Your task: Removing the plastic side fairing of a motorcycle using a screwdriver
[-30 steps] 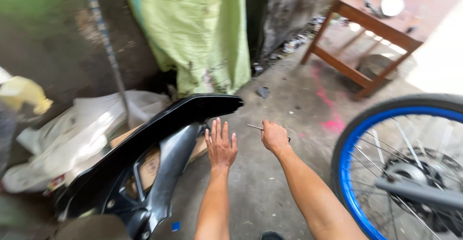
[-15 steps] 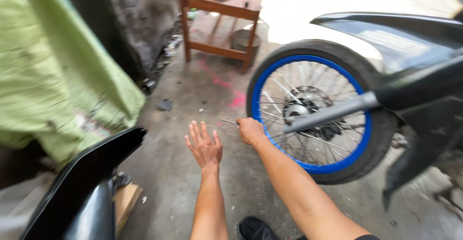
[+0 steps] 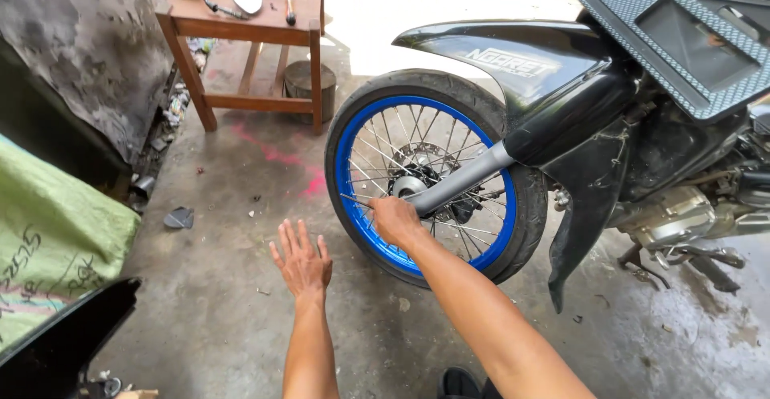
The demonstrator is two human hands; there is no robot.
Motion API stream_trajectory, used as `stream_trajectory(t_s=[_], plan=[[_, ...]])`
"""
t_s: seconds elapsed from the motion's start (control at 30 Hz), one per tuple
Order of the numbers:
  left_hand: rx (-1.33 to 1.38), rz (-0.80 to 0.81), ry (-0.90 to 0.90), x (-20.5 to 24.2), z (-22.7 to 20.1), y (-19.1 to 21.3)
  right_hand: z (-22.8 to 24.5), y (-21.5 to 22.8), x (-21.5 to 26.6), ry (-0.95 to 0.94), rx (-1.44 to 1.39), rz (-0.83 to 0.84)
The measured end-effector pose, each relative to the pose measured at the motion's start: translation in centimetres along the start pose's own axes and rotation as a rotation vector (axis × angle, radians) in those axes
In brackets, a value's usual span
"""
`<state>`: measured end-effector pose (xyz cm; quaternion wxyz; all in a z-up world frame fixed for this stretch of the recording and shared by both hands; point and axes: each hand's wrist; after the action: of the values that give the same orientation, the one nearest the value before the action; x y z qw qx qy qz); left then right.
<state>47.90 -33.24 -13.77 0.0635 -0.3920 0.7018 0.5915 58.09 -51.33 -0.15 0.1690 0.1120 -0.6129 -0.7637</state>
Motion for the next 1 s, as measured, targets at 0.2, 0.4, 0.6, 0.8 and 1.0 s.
stream_trajectory(t_s=[0.2,0.4,0.6,0.8,1.0], plan=[[-0.018,0.074,-0.006,-0.8,-0.2,-0.1,0.0,-1.9,-1.5,0.089,-0.181,-0.207],[-0.049,0.114,0.080,-0.4,-1.1,0.9,3.6,-2.2,-2.1,0.152,-0.240,-0.344],[-0.046,0.159,0.104,-5.4,-4.0,7.4,3.2,-1.2,-1.4,0.080,-0.196,-0.418],[-0.017,0.257,0.124,-14.4,-10.2,16.6,4.9,13.8,1.6,0.022,-0.252,-0.166],[0.050,0.427,0.139,-21.6,-16.6,26.3,4.1,19.9,4.8,-0.124,-0.224,0.214]])
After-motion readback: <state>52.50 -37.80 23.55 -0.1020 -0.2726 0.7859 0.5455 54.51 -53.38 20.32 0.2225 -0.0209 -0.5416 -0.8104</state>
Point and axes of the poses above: each hand's wrist, its own x-axis away from the middle knuckle, its own y-axis out of the back of the hand, z = x × y, and after that the axes turned 8 degrees about -z, right-handed
